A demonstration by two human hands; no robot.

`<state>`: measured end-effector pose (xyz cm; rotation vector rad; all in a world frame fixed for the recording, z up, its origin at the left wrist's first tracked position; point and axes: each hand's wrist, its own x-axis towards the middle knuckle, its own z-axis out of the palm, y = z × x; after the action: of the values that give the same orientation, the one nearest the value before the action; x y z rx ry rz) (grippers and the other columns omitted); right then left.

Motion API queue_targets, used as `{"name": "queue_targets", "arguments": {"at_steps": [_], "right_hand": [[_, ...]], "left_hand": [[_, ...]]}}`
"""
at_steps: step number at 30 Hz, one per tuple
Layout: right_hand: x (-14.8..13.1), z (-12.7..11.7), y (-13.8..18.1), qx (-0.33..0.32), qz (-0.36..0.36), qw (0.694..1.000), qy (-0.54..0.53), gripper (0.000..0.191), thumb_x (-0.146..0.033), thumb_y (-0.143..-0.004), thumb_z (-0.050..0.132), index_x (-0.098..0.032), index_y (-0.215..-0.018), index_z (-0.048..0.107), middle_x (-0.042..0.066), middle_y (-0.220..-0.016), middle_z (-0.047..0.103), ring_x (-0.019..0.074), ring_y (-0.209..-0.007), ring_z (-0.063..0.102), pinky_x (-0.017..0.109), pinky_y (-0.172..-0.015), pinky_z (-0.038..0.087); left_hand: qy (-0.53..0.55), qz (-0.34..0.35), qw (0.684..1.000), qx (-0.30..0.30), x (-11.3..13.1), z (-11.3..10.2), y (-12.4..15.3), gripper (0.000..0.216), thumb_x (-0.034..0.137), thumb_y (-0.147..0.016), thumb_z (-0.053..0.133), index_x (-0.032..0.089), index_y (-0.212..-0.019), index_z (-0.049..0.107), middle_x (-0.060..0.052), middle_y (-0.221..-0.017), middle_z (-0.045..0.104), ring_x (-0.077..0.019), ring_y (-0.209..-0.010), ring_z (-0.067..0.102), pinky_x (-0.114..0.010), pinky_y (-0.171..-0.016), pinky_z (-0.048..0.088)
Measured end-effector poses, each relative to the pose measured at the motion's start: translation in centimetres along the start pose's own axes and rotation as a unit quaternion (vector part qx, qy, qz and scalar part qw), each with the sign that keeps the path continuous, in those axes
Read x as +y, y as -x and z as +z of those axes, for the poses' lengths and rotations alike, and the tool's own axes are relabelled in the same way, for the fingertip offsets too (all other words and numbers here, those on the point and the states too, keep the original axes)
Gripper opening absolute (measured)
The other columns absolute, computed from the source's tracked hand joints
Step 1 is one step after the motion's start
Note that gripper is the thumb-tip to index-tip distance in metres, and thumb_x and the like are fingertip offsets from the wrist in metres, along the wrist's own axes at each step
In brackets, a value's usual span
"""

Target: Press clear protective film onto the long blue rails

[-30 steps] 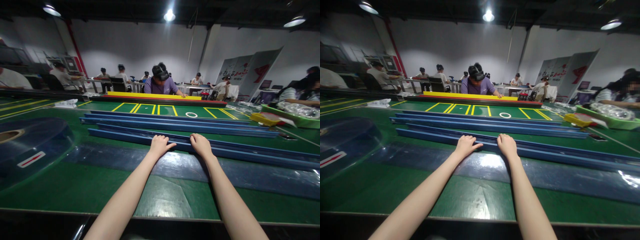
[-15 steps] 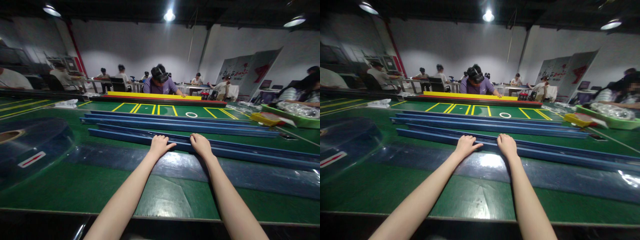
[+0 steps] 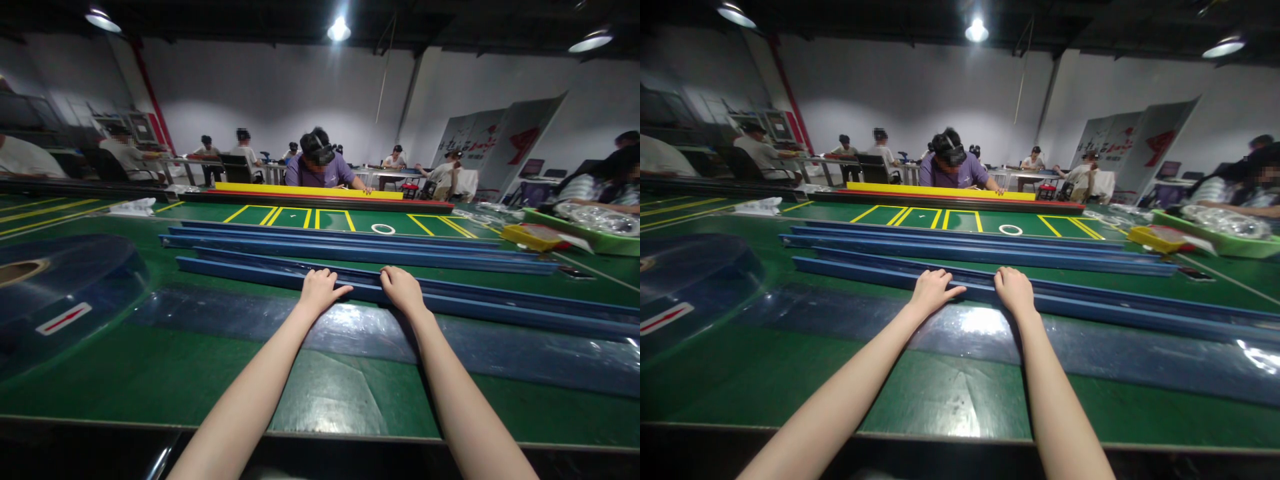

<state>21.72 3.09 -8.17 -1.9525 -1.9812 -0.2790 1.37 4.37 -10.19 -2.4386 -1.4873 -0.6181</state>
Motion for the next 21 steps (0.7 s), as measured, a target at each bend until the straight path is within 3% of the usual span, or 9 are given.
{"name": "queue_targets", "arguments": {"at_steps": [21], "right_hand": [[0.04, 0.03, -0.05, -0.005, -0.002, 1.000, -0.002, 0.032, -0.024, -0.088, 0.031, -0.019, -0.091, 0.063, 0.006, -0.095, 0.066, 0.0163, -0.089, 0.059, 0.024, -0.070, 0.037]], "left_hand": [[0.001, -0.026, 0.999, -0.034, 0.11, -0.65, -0.12, 0.062, 0.066, -0.079, 0.034, 0.013, -0.088, 0.064, -0.012, -0.088, 0.063, -0.0242, -0.085, 0.059, -0.033, -0.076, 0.041]]}}
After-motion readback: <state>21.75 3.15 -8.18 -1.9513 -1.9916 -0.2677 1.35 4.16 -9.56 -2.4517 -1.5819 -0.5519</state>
